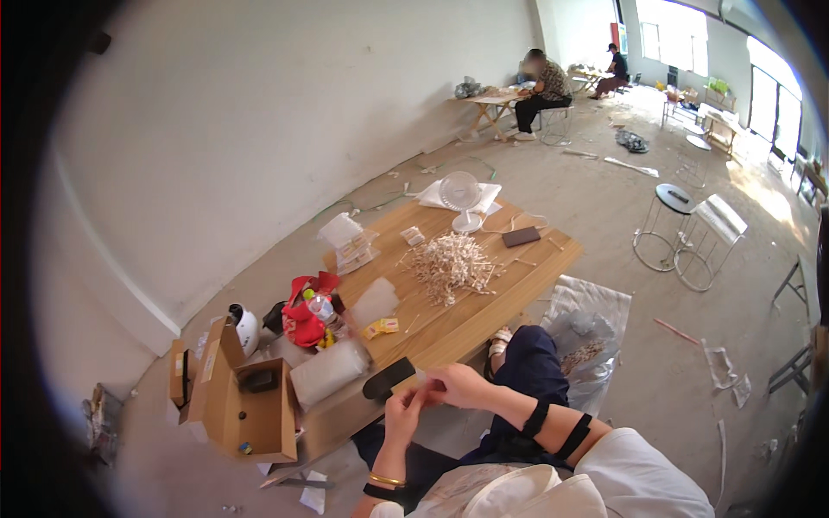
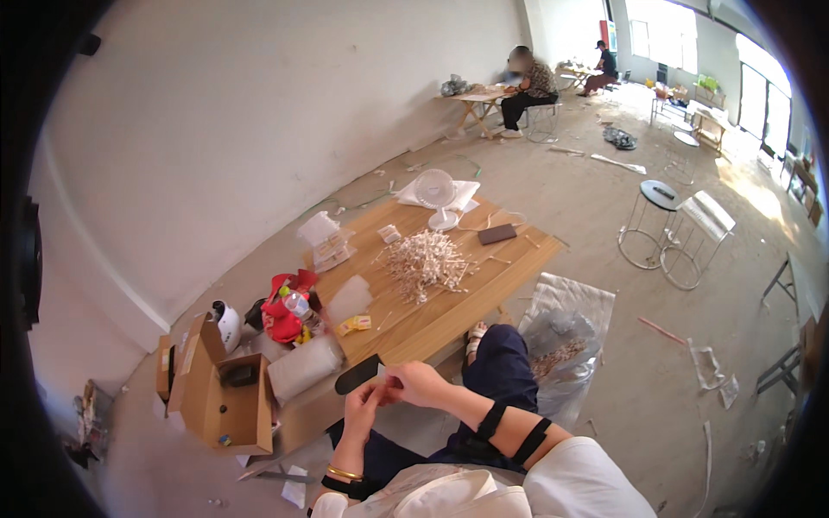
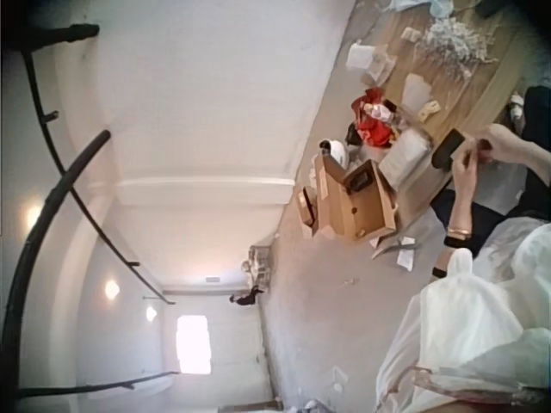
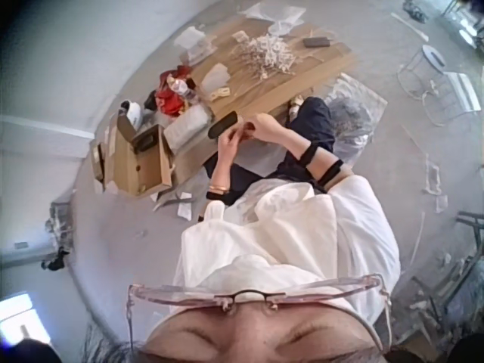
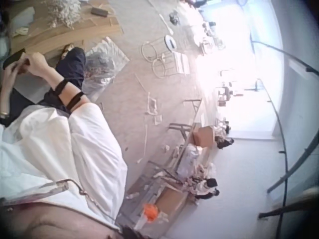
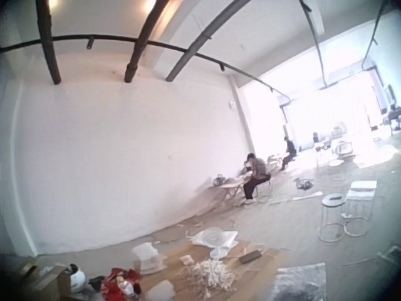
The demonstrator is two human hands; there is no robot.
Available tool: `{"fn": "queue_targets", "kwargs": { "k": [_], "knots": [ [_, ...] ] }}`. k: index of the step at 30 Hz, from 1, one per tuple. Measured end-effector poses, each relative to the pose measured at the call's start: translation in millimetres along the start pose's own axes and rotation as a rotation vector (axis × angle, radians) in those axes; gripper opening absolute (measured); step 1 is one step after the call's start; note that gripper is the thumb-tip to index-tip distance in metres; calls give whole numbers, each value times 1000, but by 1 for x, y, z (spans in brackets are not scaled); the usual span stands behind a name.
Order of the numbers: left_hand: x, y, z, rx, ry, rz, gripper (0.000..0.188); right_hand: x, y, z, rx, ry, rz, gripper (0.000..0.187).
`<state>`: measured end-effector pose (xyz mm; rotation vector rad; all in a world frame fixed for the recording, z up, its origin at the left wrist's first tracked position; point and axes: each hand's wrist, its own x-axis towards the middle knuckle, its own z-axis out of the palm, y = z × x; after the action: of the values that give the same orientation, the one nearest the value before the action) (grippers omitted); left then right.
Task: Organizing and packaging cotton swabs into small plastic bags.
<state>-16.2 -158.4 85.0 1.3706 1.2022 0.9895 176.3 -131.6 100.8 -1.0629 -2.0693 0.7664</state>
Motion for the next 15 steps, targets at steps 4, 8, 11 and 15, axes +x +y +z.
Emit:
{"fn": "queue_targets", "kwargs": {
  "k": [4, 8, 11, 15],
  "knots": [
    [-16, 21, 0, -144, -64, -39, 23, -11, -14, -11, 11, 10, -26, 23],
    [-31, 22, -11, -303, -79, -91, 22, -12, -38, -21, 100, -85, -62, 23],
    [-38, 25, -18, -373, -81, -105, 23, -11, -49, -20, 165, -89, -73, 23],
    [-40, 31, -17, -411, -63, -71, 22, -9, -50, -17, 267, -91, -61, 21]
  ]
}}
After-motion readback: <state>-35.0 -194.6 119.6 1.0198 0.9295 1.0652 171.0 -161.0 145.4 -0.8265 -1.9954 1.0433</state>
